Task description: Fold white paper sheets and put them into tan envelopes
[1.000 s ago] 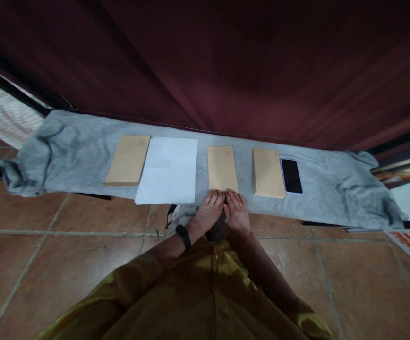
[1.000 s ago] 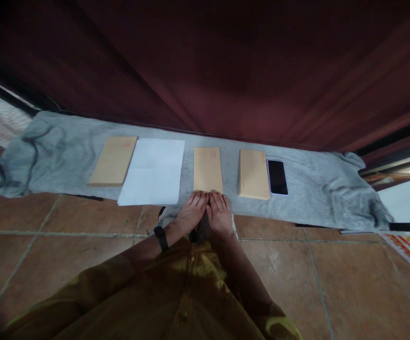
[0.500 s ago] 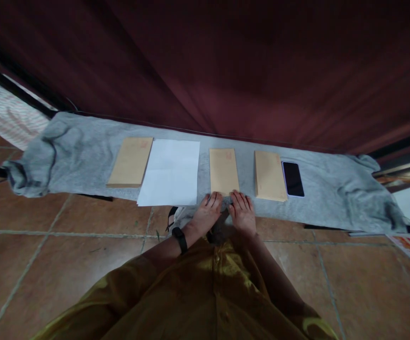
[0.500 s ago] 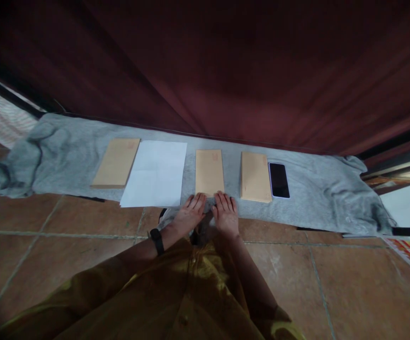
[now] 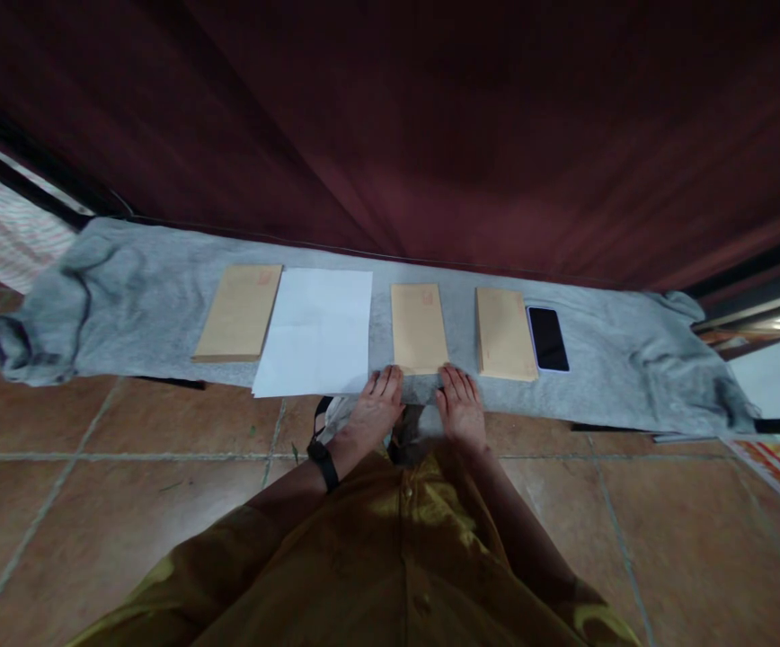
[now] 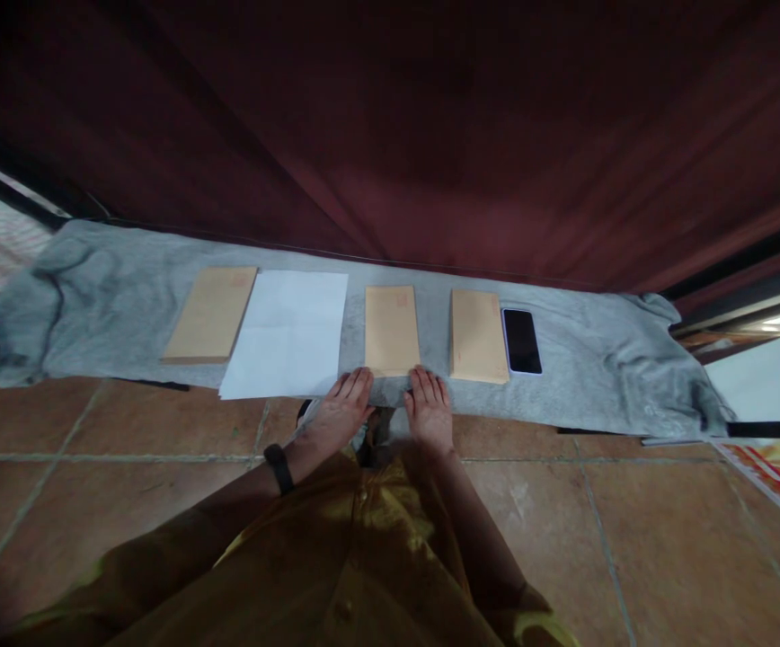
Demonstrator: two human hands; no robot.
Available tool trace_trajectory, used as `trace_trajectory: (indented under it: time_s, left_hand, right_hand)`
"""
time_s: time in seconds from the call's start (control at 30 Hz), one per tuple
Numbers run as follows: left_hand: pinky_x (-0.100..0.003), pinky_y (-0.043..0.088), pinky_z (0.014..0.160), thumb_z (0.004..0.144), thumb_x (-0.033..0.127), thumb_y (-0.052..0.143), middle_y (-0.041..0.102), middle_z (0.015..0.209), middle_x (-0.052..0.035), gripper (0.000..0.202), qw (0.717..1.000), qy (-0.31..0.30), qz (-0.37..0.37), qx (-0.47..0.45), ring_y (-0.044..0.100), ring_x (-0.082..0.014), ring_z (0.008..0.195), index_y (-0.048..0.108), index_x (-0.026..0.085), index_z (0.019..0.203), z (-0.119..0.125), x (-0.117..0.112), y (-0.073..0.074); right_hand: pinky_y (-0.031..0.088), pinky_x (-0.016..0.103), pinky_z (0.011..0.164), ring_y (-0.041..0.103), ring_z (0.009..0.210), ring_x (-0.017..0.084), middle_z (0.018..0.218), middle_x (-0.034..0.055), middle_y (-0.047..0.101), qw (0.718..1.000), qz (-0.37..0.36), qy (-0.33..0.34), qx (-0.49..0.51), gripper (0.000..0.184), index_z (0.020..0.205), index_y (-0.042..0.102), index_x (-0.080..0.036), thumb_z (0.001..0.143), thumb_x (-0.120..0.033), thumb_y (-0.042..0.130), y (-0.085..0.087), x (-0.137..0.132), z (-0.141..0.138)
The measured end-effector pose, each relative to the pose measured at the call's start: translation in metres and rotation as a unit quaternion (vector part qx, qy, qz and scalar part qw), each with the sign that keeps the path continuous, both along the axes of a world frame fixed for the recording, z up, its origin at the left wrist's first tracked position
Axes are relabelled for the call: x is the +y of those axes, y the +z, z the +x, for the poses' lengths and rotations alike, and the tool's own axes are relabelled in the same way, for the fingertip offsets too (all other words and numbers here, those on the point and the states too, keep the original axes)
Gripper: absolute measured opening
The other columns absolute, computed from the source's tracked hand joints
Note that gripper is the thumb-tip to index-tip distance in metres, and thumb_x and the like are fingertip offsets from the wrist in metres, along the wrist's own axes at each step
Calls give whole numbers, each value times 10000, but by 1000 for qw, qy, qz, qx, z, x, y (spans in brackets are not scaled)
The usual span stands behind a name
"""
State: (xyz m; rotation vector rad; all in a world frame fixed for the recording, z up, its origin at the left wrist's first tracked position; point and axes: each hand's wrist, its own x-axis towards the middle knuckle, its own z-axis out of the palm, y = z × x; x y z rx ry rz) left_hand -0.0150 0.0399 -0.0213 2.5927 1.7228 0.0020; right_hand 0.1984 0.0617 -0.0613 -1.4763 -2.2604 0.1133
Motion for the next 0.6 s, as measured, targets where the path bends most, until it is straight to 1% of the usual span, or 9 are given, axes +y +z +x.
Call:
trace_trajectory:
  time_s: [0.13, 0.3, 0.43, 0.53, 0.6]
  left_hand:
    - [-492, 309, 1240, 962, 261, 514, 458, 1543, -276, 620, 1000, 7, 12, -8, 411, -339, 1472, 391, -25, 1497, 1, -1, 0]
    - [-543, 262, 1257, 957, 281, 510, 408, 1585, -262, 657, 999, 24, 16, -27, 335, -344, 1517, 351, -6, 1526, 11, 0, -2]
    - [-526, 232, 1273, 961, 323, 518, 357, 1625, -230, 676, 999, 1, 17, -43, 277, -335, 1542, 348, 5, 1534, 23, 3, -6]
    - [-520, 230, 1276, 961, 329, 519, 352, 1633, -214, 673, 998, -15, 14, -55, 277, -329, 1542, 352, 27, 1539, 30, 5, -10]
    - [-523, 236, 1273, 951, 308, 527, 346, 1633, -221, 679, 998, -16, 14, -64, 280, -319, 1542, 343, 33, 1543, 32, 6, -12]
  right_hand:
    - [332, 489, 1190, 444, 1427, 268, 1512, 157, 535, 1000, 3, -8, 7, 493, 1508, 464, -116, 1071, -312, 348, -1, 0, 1]
    - [337, 497, 1188, 441, 1433, 267, 1516, 158, 529, 1000, 1, -9, 14, 497, 1521, 449, -130, 1068, -305, 342, -1, 0, 1]
    - [330, 496, 1195, 446, 1431, 267, 1517, 159, 527, 1000, 1, -7, 13, 492, 1511, 457, -122, 1069, -303, 339, 1, 0, 1]
    - [332, 494, 1197, 445, 1431, 268, 1512, 164, 532, 1000, -1, -6, 16, 491, 1503, 466, -107, 1071, -300, 332, 3, 0, 1]
    - [331, 504, 1198, 432, 1442, 271, 1514, 170, 529, 1000, -3, -7, 17, 500, 1511, 455, -102, 1070, -301, 329, 5, -1, 0]
